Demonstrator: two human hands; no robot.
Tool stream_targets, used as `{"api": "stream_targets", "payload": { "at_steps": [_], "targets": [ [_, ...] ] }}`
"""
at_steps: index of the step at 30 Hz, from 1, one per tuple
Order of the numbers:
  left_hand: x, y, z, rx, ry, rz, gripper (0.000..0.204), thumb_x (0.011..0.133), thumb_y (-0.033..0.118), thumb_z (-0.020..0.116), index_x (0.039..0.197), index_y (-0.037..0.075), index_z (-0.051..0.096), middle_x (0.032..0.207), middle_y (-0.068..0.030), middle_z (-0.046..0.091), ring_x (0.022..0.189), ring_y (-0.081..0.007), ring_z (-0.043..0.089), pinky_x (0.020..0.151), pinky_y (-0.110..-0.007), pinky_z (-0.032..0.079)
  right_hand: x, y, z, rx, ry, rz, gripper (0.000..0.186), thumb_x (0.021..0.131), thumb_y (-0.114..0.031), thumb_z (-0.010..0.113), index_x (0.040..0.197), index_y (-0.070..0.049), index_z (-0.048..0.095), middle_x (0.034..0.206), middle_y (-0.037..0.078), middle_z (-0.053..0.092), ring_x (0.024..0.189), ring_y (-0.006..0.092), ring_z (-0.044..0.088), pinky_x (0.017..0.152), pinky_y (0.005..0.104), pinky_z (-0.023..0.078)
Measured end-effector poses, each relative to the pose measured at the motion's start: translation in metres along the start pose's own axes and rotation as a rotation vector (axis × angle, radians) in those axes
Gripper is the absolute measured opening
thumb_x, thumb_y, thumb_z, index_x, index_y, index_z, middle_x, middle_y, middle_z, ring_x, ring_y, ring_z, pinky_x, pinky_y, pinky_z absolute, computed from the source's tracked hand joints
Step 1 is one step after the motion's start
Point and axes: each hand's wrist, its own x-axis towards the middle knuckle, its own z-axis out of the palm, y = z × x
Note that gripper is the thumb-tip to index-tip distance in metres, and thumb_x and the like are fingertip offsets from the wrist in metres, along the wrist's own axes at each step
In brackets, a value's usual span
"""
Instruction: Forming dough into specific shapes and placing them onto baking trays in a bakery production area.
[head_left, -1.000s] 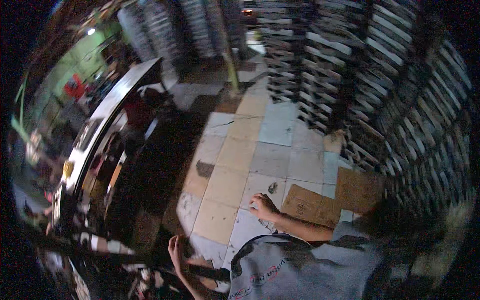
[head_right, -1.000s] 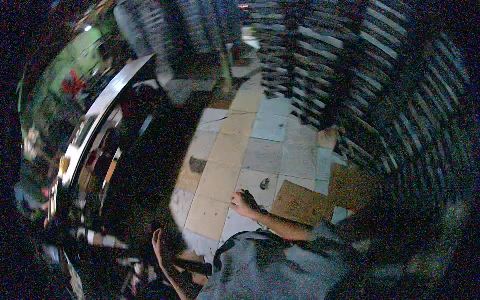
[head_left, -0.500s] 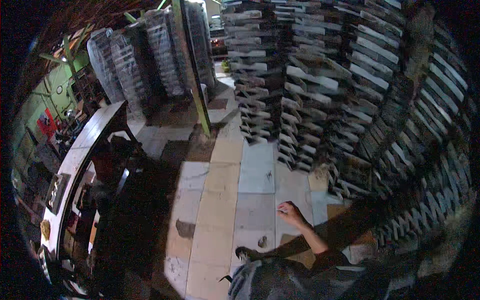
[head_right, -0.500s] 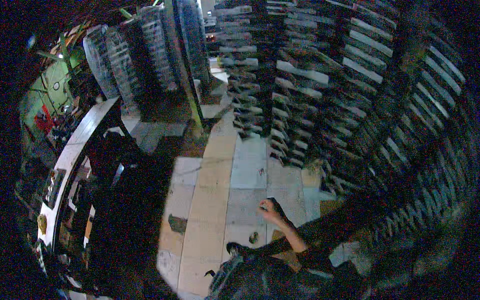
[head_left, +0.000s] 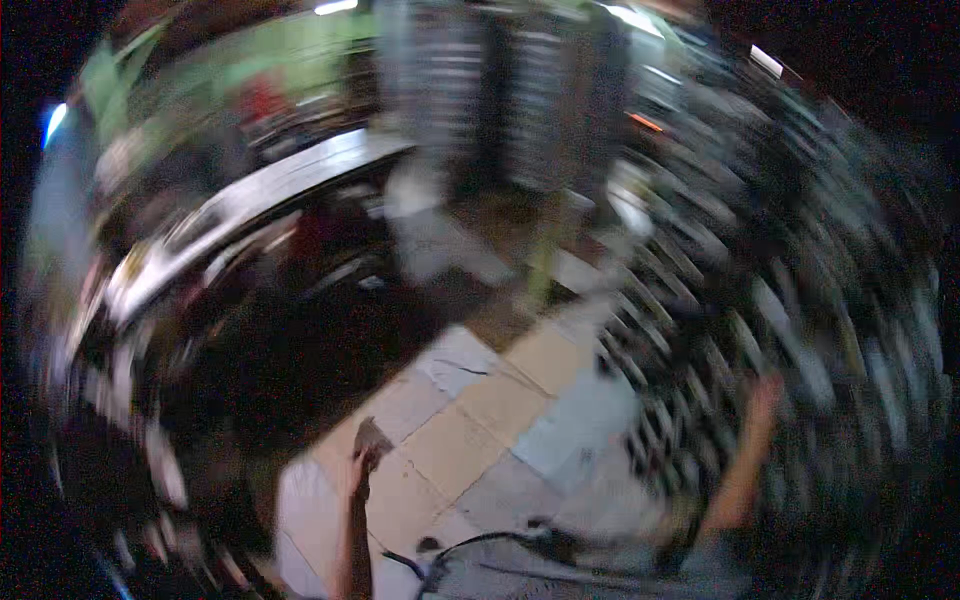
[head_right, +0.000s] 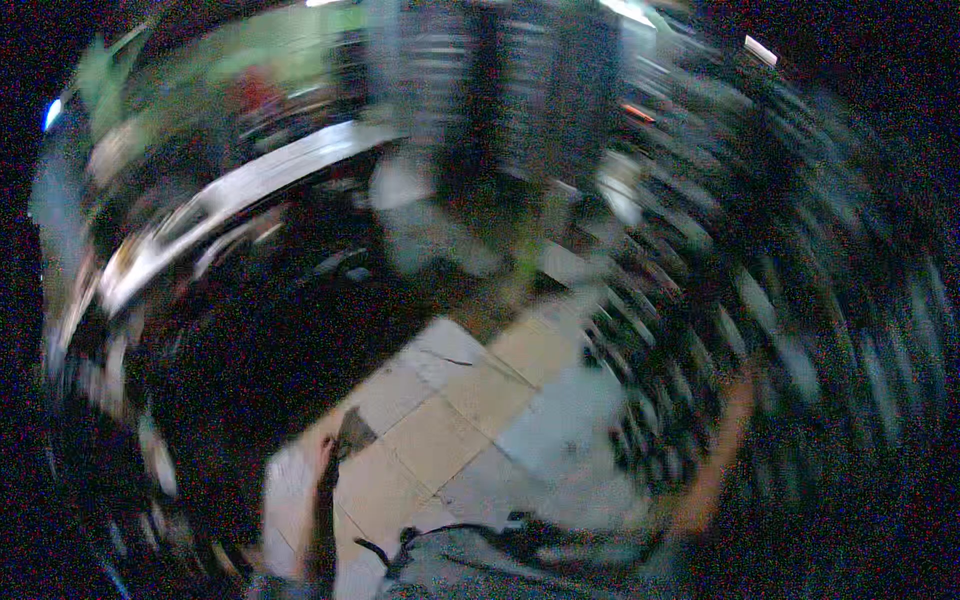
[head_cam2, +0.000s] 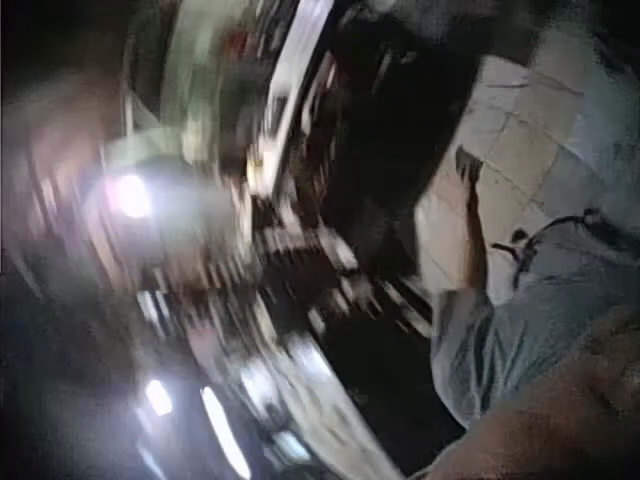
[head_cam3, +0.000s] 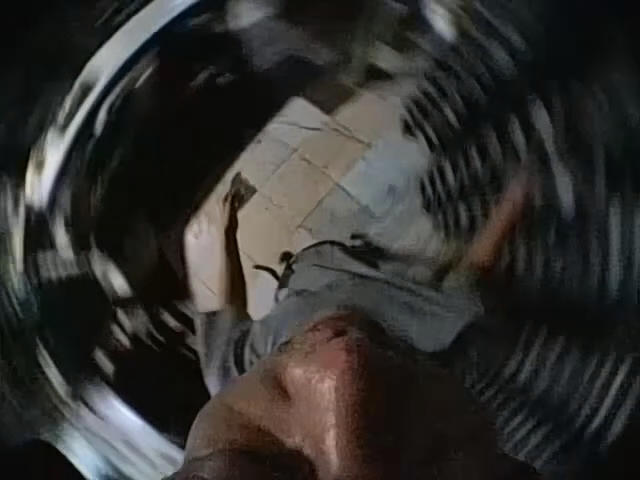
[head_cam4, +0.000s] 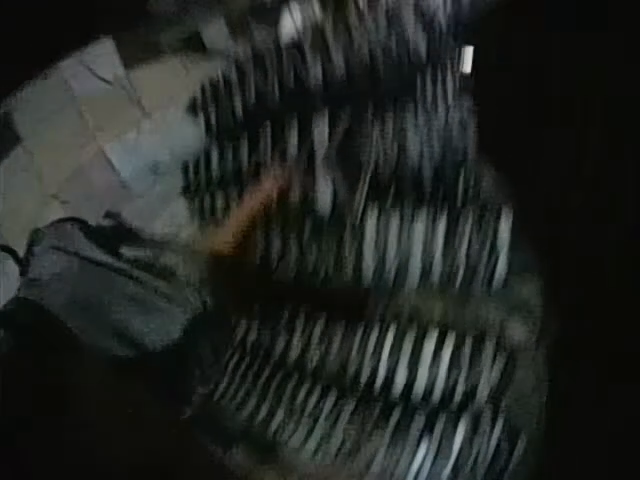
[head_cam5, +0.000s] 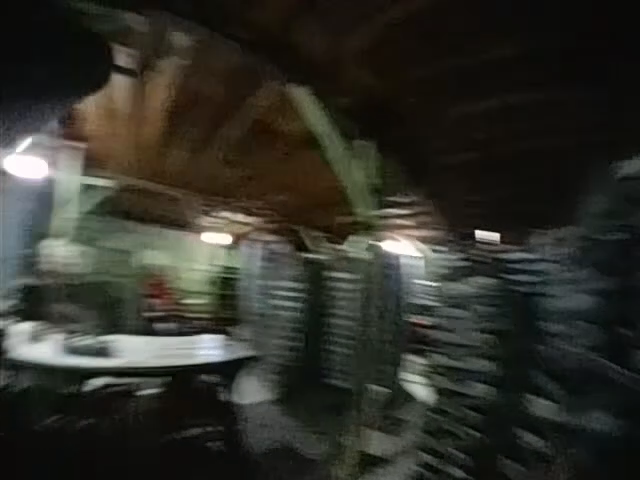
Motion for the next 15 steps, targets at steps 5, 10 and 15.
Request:
{"api": "stream_targets", "payload": {
  "at_steps": [5,10,15],
  "targets": [
    [-0.101,-0.024,0.09,0.352,0.628,-0.086,0.034,0.081,0.029,0.055,0.098,0.0,0.058,0.087,-0.0103,0.059,0.081,-0.0174,0.056,0.073,-0.031,0.044,0.17,0.148,0.276,0.232,-0.926,0.265,0.032,0.086,-0.02,0.051,0.113,-0.003,0.045,0.102,0.009,0.056,0.09,0.021,0.053,0.083,0.0349,0.044],
    [-0.432,-0.211,0.08,1.006,1.03,-0.654,0.043,0.075,0.033,0.058,0.102,-0.001,0.057,0.092,-0.0173,0.059,0.083,-0.0254,0.058,0.08,-0.036,0.045,0.033,0.176,0.411,0.501,-1.4,0.465,0.033,0.086,-0.021,0.051,0.113,-0.003,0.045,0.101,0.009,0.056,0.09,0.0209,0.053,0.082,0.0346,0.044],
    [-0.547,-0.266,0.192,0.774,1.378,-0.702,0.043,0.074,0.031,0.059,0.103,0.0,0.057,0.093,-0.0174,0.059,0.085,-0.0269,0.057,0.079,-0.037,0.045,-0.078,0.129,0.435,0.657,-1.62,0.517,0.034,0.086,-0.022,0.052,0.113,-0.003,0.045,0.1,0.009,0.056,0.09,0.0208,0.053,0.082,0.0343,0.044]
  ]
}}
